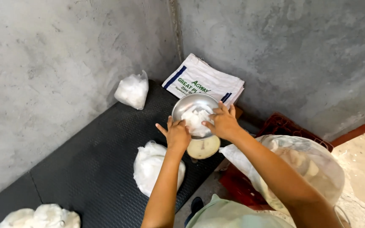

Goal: Scooping white fertilizer powder into small plastic bags and weighing them on a scale.

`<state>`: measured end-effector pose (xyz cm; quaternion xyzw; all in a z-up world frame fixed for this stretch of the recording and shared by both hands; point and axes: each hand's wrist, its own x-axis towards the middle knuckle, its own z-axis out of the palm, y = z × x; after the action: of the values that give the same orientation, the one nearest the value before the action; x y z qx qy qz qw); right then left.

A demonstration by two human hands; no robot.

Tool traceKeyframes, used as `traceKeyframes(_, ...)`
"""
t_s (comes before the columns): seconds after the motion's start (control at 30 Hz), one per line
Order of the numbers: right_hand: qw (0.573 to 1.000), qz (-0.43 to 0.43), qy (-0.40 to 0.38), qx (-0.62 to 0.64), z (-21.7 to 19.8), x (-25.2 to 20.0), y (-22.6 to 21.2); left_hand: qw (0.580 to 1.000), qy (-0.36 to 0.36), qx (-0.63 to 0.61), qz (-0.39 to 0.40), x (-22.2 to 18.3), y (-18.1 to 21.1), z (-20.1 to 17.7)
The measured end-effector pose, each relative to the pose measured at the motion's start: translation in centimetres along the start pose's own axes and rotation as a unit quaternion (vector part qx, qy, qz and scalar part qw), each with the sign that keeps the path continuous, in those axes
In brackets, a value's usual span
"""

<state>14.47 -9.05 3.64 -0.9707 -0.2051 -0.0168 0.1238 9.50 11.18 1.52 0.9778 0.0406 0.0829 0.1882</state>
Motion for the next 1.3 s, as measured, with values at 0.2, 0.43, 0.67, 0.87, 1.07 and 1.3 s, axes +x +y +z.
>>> traceKeyframes(0.2,0.979,0.130,0.031,0.156,-11.4,1.8,-2.4,0.967,0.161,-0.180,0.081,0.6,-0.3,-6.3)
traceKeyframes(0.43,0.916,-0.032,0.281,0.286,-13.0,-0.1,0.9,0.934,0.182,-0.282,0.121,0.6,1.9,-12.5)
traceKeyframes(0.67,0.924,-0.053,0.113,0.362,-5.8,1.5,-1.0,0.902,0.164,-0.360,0.173,0.1,4.3,-11.7)
traceKeyframes(0.87,0.861,-0.105,0.223,0.446,-12.8,2.8,1.0,0.868,0.177,-0.443,0.136,-0.4,4.6,-13.9)
traceKeyframes(1.07,0.764,-0.028,0.252,0.593,-11.7,2.6,5.2,0.888,0.153,-0.425,0.089,0.3,4.3,-11.3)
traceKeyframes(1.3,0.894,0.025,0.160,0.417,-2.4,0.8,5.7,0.983,-0.050,-0.164,0.058,2.9,4.1,-1.9)
